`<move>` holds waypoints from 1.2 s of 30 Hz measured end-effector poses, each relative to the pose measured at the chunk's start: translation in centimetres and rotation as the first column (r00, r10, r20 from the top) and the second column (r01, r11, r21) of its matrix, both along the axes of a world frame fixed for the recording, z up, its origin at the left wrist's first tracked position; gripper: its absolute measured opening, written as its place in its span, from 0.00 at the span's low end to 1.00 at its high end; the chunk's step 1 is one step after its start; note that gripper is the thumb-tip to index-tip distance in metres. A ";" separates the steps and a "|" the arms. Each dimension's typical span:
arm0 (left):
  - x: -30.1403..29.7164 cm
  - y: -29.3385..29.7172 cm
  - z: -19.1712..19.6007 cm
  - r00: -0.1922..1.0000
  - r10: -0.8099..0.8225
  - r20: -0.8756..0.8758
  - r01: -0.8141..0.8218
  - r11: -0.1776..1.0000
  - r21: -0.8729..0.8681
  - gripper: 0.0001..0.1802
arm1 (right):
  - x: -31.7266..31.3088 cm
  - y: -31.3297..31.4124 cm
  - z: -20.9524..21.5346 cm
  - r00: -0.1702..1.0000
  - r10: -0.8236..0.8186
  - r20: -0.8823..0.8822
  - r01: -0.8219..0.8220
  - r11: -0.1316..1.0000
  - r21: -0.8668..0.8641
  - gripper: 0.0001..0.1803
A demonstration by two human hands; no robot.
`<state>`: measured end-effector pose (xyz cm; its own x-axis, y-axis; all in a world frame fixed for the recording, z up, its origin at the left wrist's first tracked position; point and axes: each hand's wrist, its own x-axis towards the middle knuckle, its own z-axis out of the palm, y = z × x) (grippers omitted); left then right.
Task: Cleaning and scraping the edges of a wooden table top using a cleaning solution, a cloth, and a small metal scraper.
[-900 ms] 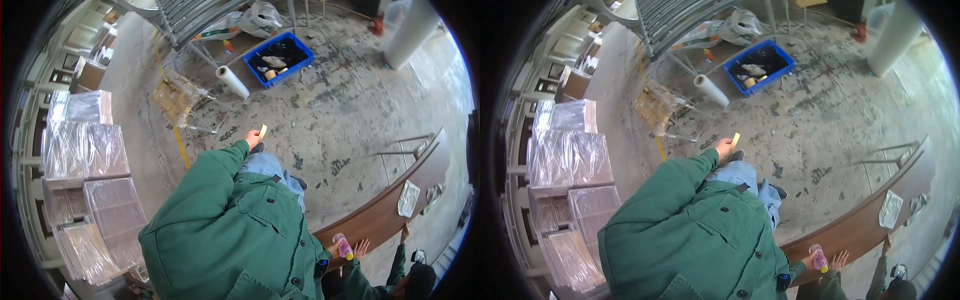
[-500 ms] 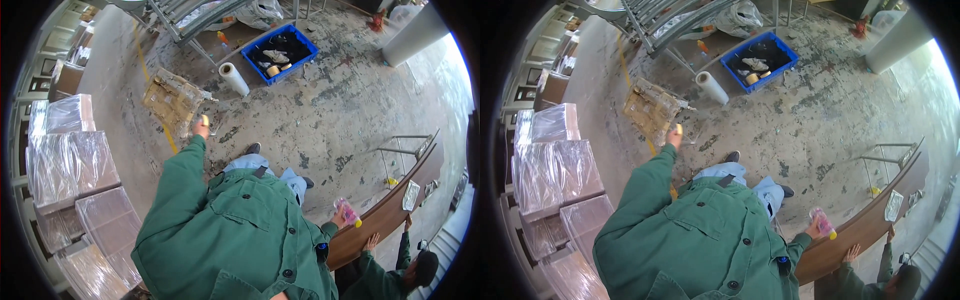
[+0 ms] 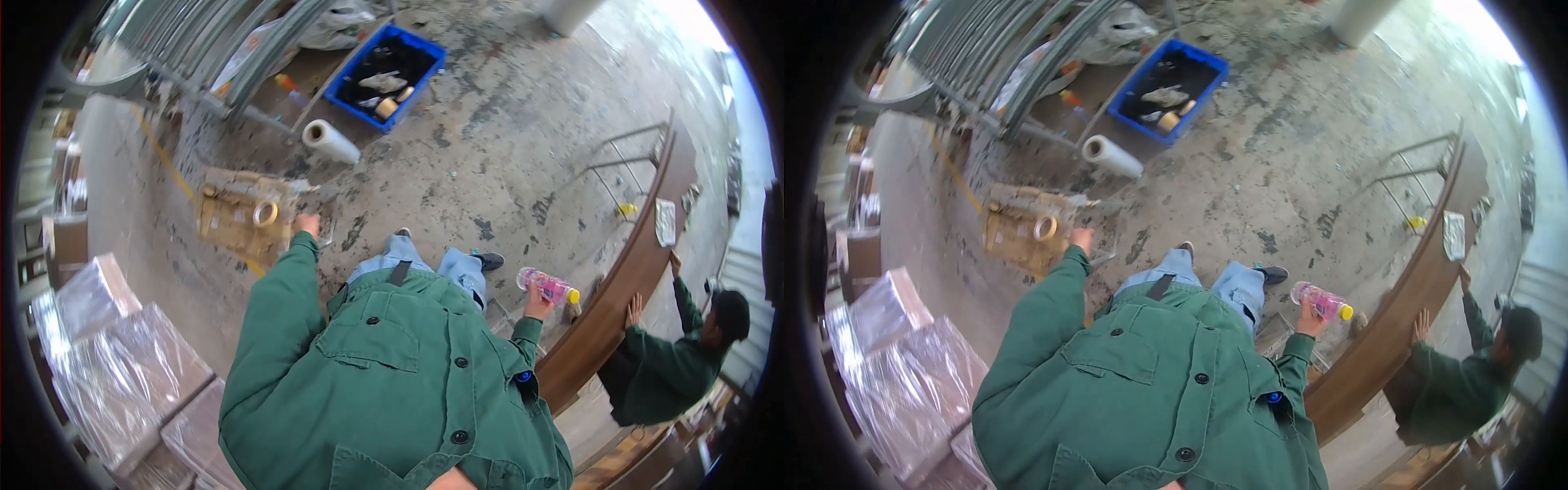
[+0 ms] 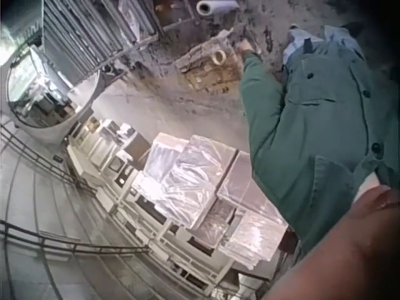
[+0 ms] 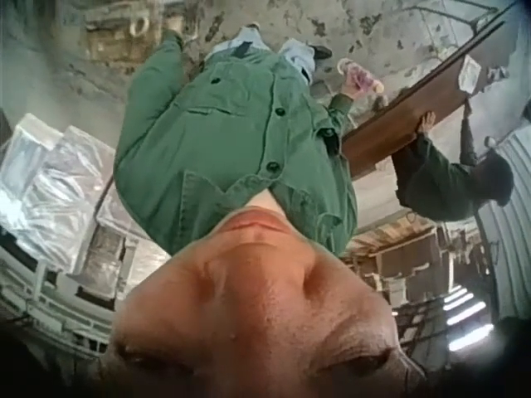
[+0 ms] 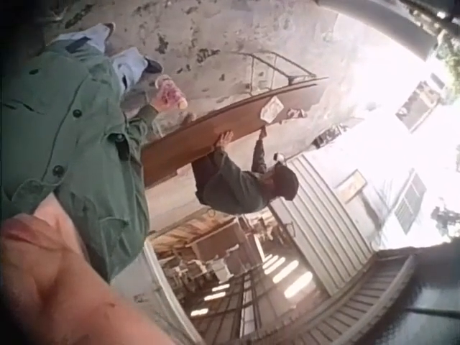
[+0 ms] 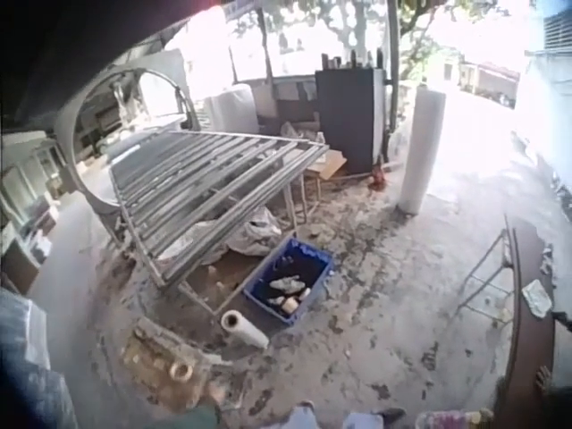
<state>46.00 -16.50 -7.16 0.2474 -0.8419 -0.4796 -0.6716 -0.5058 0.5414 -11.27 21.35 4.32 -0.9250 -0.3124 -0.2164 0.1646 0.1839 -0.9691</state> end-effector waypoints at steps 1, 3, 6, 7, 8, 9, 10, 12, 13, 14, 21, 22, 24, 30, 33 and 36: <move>-6.0 0.4 -0.6 0.956 -0.218 -0.195 0.236 0.969 0.073 0.17 | -0.3 1.4 -0.3 0.998 -0.049 -0.044 0.049 0.999 -0.005 0.24; -16.0 1.6 -0.5 0.594 0.449 -0.667 0.175 0.738 0.652 0.06 | -0.3 2.9 1.7 0.989 -0.100 -0.105 0.109 0.990 0.086 0.25; -29.3 5.3 0.6 0.720 -0.184 -0.669 0.545 0.746 0.382 0.07 | -1.6 4.3 3.5 0.987 -0.087 -0.137 0.112 0.977 0.180 0.26; -34.4 7.5 2.2 0.706 -0.397 -0.587 0.632 0.727 0.269 0.13 | -2.1 6.0 3.5 0.988 -0.084 -0.131 0.110 0.972 0.206 0.27; -38.7 8.4 4.1 0.616 -0.553 -0.561 0.759 0.607 0.236 0.16 | -2.6 8.0 2.4 0.983 -0.154 -0.098 0.169 0.971 0.171 0.29; -42.1 9.3 5.2 0.509 -0.685 -0.521 0.855 0.475 0.209 0.20 | -3.0 9.8 2.3 0.980 -0.186 -0.067 0.195 0.964 0.178 0.29; -45.0 10.1 5.4 0.467 -0.711 -0.525 0.881 0.421 0.214 0.20 | -3.2 10.5 2.5 0.977 -0.213 -0.034 0.215 0.960 0.181 0.29; -49.3 11.6 4.5 0.432 -0.737 -0.520 0.900 0.392 0.191 0.19 | -3.9 11.8 2.9 0.953 -0.301 -0.033 0.303 0.947 0.106 0.30; -51.0 12.4 3.5 0.422 -0.744 -0.517 0.905 0.382 0.189 0.19 | -4.4 12.9 2.9 0.946 -0.321 -0.042 0.324 0.941 0.101 0.31; -52.9 13.1 2.5 0.429 -0.751 -0.503 0.903 0.377 0.207 0.18 | -5.3 14.1 2.7 0.951 -0.308 -0.027 0.309 0.944 0.115 0.32; -64.9 18.6 2.2 0.288 -0.797 -0.530 0.952 0.177 0.251 0.18 | -9.9 20.2 2.4 0.913 -0.405 -0.036 0.406 0.902 0.149 0.30; -67.3 19.8 2.7 0.260 -0.777 -0.573 0.957 0.130 0.258 0.18 | -10.2 20.7 2.6 0.899 -0.437 -0.023 0.436 0.891 0.124 0.31; -70.1 19.9 2.6 0.288 -0.748 -0.598 0.947 0.131 0.292 0.17 | -10.9 19.7 2.8 0.866 -0.498 -0.042 0.499 0.866 0.011 0.34; -82.6 18.3 2.4 0.449 -0.573 -0.686 0.887 0.194 0.419 0.19 | -13.7 16.7 3.0 0.808 -0.586 -0.062 0.589 0.796 0.142 0.35; -91.6 19.5 3.4 0.359 -0.644 -0.675 0.929 0.179 0.323 0.19 | -15.0 15.3 4.1 0.744 -0.661 -0.099 0.665 0.720 0.197 0.32; -101.1 18.9 3.0 0.264 -0.703 -0.660 0.964 0.168 0.207 0.19 | -17.9 12.1 4.3 0.679 -0.733 -0.042 0.727 0.664 0.176 0.30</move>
<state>-55.10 2.43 -4.13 -0.7297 0.0159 -0.6835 -0.6834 0.0131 0.7299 -29.19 33.46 8.65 -0.8337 0.5026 -0.2286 0.3430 0.1471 -0.9277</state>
